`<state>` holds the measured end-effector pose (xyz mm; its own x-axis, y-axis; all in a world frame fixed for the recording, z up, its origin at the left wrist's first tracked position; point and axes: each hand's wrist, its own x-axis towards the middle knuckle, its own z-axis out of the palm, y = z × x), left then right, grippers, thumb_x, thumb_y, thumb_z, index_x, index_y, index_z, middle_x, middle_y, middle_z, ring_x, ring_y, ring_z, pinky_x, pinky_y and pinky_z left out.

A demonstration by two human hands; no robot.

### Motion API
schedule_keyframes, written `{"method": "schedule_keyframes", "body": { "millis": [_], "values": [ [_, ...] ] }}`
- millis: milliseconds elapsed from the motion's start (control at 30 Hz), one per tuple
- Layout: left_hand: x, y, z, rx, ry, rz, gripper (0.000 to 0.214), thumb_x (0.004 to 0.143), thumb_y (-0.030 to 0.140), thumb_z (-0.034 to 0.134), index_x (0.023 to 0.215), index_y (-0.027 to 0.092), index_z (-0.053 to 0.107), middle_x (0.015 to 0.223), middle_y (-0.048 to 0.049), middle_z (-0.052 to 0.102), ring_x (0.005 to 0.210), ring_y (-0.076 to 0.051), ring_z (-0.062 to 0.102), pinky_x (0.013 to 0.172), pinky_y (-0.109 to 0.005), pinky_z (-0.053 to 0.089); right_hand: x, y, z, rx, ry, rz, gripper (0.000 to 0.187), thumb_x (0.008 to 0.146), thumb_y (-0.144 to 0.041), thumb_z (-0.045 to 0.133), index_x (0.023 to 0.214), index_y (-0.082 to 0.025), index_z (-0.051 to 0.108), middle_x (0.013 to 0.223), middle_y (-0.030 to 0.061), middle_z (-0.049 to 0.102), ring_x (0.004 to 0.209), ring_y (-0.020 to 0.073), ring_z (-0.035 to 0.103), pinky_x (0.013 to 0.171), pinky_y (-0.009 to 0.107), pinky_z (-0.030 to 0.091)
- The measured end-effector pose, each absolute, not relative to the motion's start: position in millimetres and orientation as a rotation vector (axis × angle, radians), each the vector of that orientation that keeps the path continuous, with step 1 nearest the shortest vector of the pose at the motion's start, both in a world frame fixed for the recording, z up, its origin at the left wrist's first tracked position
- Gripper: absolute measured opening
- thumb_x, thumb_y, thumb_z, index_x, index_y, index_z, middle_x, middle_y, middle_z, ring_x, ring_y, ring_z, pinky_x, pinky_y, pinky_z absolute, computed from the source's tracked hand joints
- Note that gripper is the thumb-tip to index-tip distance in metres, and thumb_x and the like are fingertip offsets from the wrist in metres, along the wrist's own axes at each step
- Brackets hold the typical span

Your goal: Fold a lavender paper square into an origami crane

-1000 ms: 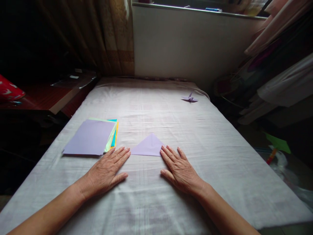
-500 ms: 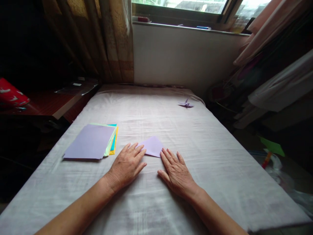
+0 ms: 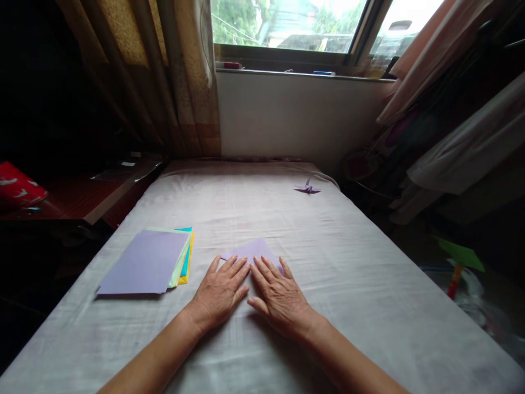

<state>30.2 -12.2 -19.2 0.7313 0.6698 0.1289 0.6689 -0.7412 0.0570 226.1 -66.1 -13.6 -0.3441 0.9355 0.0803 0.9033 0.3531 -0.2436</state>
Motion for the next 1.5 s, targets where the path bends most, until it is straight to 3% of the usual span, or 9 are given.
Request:
{"method": "schedule_keyframes", "body": {
  "millis": [267,567,733,833,900,1133,1267,1400,1500],
  "values": [
    [23,-13,-21,2.923,1.215,0.172,0.047,0.096,0.041,0.047,0.143,0.033,0.047,0.150,-0.0060,0.046,0.138,-0.032,0.041,0.112,-0.058,0.024,255,-81,-18,-1.685,-2.508,0.412,0.068,0.094,-0.049,0.051,0.151,-0.019,0.031,0.156,0.0100,0.030,0.145,0.0300,0.029,0.118,0.059,0.017],
    [-1,-9,-14,2.966,1.313,0.275,0.040,0.096,0.040,0.049,0.130,0.022,0.059,0.139,-0.0101,0.058,0.131,-0.034,0.049,0.110,-0.063,0.025,290,-112,-18,-1.800,-2.445,0.233,0.059,0.092,-0.040,0.055,0.146,-0.018,0.044,0.152,0.0124,0.039,0.141,0.0304,0.037,0.115,0.058,0.026],
    [13,3,-14,2.932,1.317,0.558,0.030,0.098,0.035,0.044,0.111,0.021,0.068,0.129,-0.0083,0.065,0.122,-0.029,0.057,0.108,-0.054,0.034,275,-87,-17,-1.888,-2.163,0.086,0.047,0.092,-0.032,0.054,0.136,-0.015,0.054,0.142,0.0148,0.053,0.135,0.0310,0.045,0.109,0.055,0.036],
    [21,10,-25,2.899,1.352,0.693,0.039,0.096,0.037,0.047,0.126,0.016,0.059,0.137,-0.0129,0.059,0.125,-0.029,0.055,0.106,-0.050,0.039,262,-67,-18,-1.986,-2.014,0.057,0.049,0.089,-0.036,0.059,0.131,-0.012,0.057,0.142,0.0192,0.052,0.134,0.0364,0.045,0.106,0.057,0.039],
    [22,14,-33,2.870,1.387,0.727,0.047,0.095,0.040,0.048,0.133,0.013,0.053,0.137,-0.0151,0.058,0.126,-0.031,0.054,0.106,-0.052,0.039,255,-60,-21,-1.988,-1.977,0.072,0.044,0.087,-0.037,0.061,0.126,-0.016,0.060,0.141,0.0178,0.053,0.133,0.0374,0.045,0.104,0.060,0.038],
    [19,16,-44,2.786,1.371,0.773,0.047,0.095,0.040,0.048,0.136,0.016,0.050,0.131,-0.0128,0.063,0.123,-0.030,0.056,0.108,-0.053,0.038,251,-59,-36,-1.834,-1.854,0.056,0.033,0.083,-0.026,0.063,0.116,-0.022,0.064,0.135,0.0135,0.059,0.131,0.0366,0.047,0.105,0.063,0.034],
    [18,15,-43,2.792,1.320,0.878,0.051,0.094,0.037,0.051,0.141,0.018,0.043,0.130,-0.0128,0.064,0.121,-0.028,0.058,0.108,-0.052,0.038,248,-61,-39,-1.625,-1.802,0.029,0.034,0.080,-0.024,0.065,0.114,-0.022,0.062,0.131,0.0125,0.062,0.129,0.0335,0.050,0.104,0.058,0.038],
    [18,15,-42,2.758,1.304,0.945,0.060,0.095,0.036,0.051,0.149,0.021,0.031,0.131,-0.0130,0.062,0.121,-0.028,0.058,0.107,-0.052,0.040,243,-63,-36,-1.422,-1.802,0.063,0.013,0.082,-0.019,0.061,0.094,-0.023,0.061,0.120,0.0078,0.068,0.123,0.0275,0.055,0.102,0.048,0.043],
    [19,13,-34,2.742,1.297,1.075,0.065,0.096,0.034,0.050,0.153,0.021,0.023,0.139,-0.0158,0.055,0.130,-0.030,0.050,0.108,-0.052,0.040,244,-62,-32,-1.346,-1.783,0.051,0.010,0.084,-0.015,0.058,0.088,-0.024,0.060,0.107,0.0041,0.073,0.115,0.0241,0.061,0.097,0.042,0.046]
  ]
}}
